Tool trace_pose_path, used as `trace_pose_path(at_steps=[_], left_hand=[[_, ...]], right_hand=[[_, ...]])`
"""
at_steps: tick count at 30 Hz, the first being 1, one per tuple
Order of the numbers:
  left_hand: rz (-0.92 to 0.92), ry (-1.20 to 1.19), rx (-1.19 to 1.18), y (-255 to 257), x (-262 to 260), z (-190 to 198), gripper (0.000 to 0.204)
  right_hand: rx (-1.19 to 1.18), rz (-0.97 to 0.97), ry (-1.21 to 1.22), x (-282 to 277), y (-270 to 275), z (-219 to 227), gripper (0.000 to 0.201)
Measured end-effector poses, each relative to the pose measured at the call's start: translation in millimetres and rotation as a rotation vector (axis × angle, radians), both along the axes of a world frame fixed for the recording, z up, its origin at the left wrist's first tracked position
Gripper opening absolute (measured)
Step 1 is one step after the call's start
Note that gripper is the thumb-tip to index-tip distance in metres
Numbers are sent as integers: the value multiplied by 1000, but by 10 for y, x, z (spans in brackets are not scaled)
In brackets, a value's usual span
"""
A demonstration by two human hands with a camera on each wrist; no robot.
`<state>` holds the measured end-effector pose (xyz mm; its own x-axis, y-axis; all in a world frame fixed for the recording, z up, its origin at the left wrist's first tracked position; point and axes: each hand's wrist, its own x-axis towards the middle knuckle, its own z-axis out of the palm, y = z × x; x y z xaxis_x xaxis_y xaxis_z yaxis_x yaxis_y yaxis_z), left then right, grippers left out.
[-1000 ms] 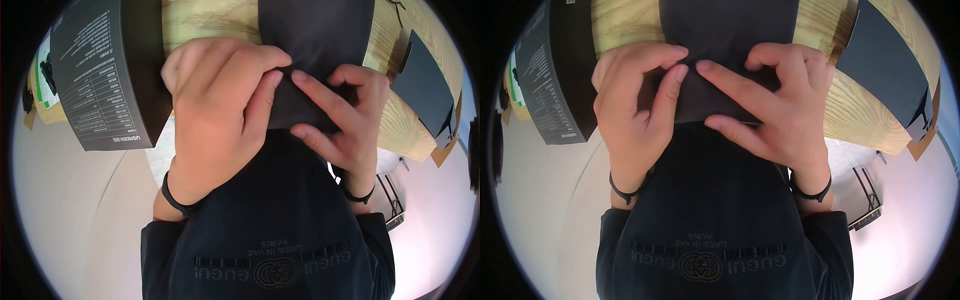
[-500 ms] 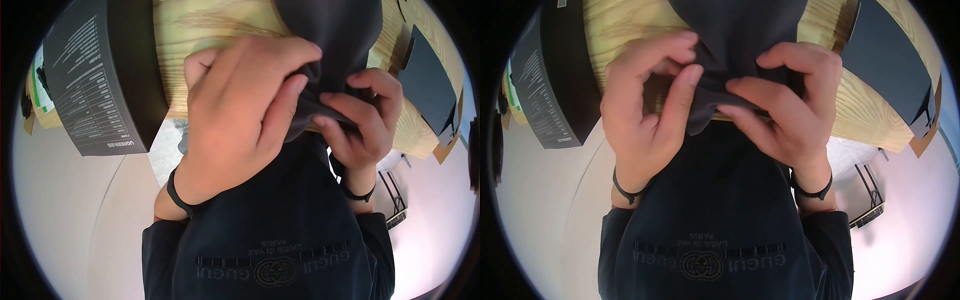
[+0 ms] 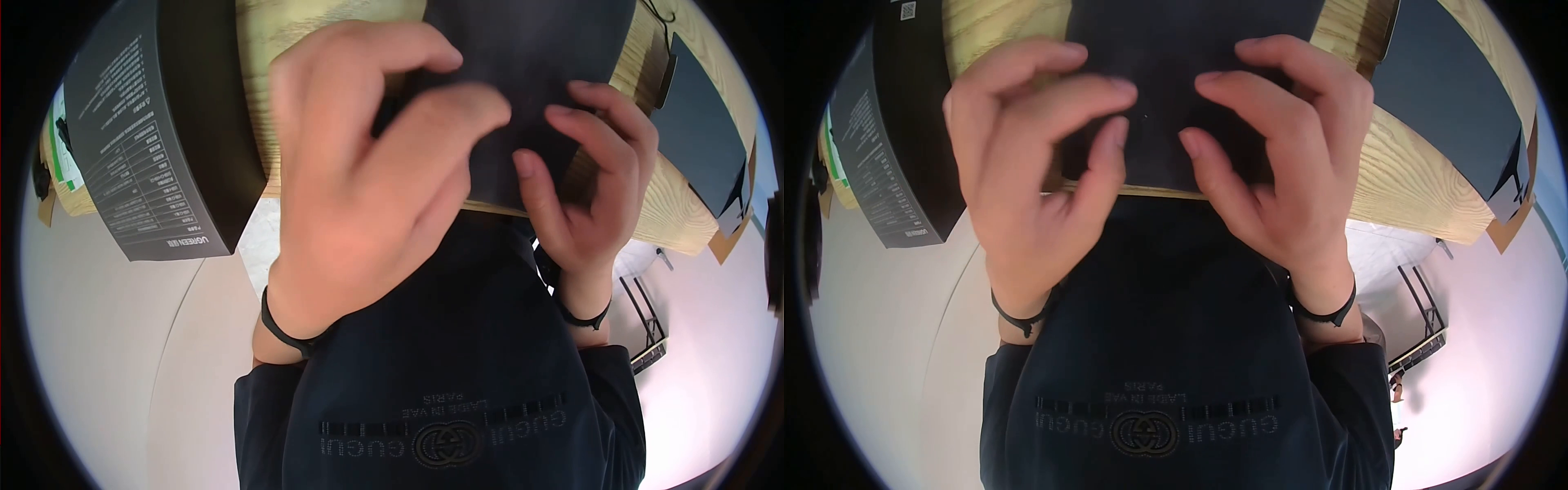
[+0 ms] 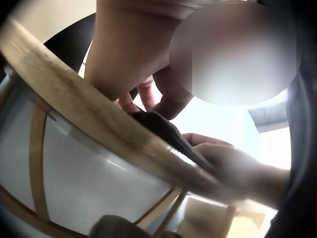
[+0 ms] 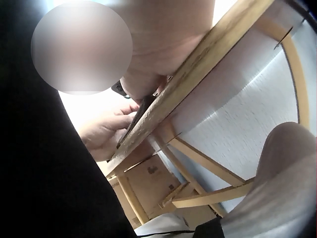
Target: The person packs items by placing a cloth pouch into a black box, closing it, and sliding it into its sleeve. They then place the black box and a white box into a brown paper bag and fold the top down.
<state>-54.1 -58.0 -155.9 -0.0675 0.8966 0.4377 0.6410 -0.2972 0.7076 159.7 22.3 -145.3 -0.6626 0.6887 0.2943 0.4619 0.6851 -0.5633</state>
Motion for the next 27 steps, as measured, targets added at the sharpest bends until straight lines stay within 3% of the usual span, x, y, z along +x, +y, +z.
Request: trace_pose_path(at_steps=[1,2,5,12,18,21,25,27], left_hand=[[32,224,28,-5,22,15,39],[31,224,27,-27,68,59,39],[-53,172,-316,-126,215,212,50],[-30,268,-260,-147,196,163,53],[-66,161,-180,-146,88,167,51],[-127,165,-145,-171,11,156,48],[-143,68,-120,-205,-32,167,45],[-3,-5,-98,-203,25,151,42]], right_hand=[[3,29,-28,-5,7,-1,37],[3,18,-5,-16,7,-6,30],[-2,52,4,17,21,-29,25],[9,160,18,-17,94,24,31],[-2,267,-1,56,101,31,54],[-53,253,10,64,100,16,41],[-160,175,46,81,79,84,41],[-244,47,130,65,29,63,43]])
